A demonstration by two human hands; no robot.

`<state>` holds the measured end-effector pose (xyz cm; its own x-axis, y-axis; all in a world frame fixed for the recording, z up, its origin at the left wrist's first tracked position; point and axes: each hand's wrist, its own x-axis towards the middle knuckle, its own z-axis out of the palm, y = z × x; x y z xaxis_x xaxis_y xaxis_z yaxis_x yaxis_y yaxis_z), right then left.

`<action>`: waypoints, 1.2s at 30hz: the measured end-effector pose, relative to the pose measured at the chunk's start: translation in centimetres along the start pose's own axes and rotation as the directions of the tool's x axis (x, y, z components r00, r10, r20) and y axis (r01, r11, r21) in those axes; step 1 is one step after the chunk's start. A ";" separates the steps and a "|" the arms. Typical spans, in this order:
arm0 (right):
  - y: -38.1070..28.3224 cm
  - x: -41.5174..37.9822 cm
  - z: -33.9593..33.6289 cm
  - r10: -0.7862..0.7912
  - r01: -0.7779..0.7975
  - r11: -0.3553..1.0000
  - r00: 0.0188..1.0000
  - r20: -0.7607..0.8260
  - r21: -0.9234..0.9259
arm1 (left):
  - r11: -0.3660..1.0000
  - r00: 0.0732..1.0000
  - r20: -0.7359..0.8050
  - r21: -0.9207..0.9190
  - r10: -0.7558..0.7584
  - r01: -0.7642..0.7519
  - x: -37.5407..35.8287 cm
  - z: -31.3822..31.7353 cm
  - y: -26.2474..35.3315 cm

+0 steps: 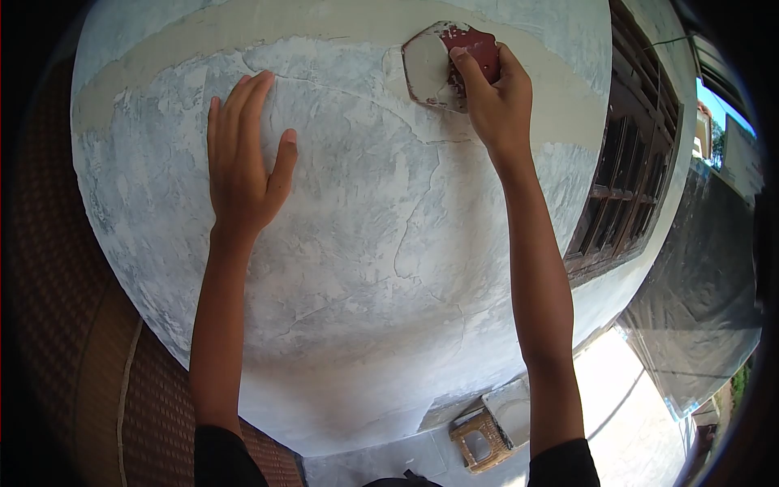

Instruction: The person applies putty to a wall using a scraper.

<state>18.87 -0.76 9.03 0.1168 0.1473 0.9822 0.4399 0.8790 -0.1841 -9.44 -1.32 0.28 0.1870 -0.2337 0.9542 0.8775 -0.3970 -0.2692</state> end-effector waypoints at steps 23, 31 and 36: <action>-0.7 -0.4 1.7 -0.070 0.071 0.997 0.997 0.010 -0.010 | 1.000 1.000 0.007 -0.023 -0.002 0.002 0.0 0.0 0.1; -1.3 -0.3 1.2 0.021 -0.018 0.992 0.999 -0.026 0.124 | 1.000 1.000 0.018 -0.007 0.011 -0.010 -0.1 0.0 0.2; 0.6 0.4 -0.1 0.047 -0.043 0.995 0.998 -0.043 0.088 | 1.000 1.000 0.016 -0.008 0.007 -0.007 -0.1 -0.1 0.0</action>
<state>19.24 -0.22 9.30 0.1757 0.1690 0.9698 0.3548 0.9081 -0.2225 -9.51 -1.34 0.20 0.2004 -0.2222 0.9542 0.8725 -0.4026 -0.2770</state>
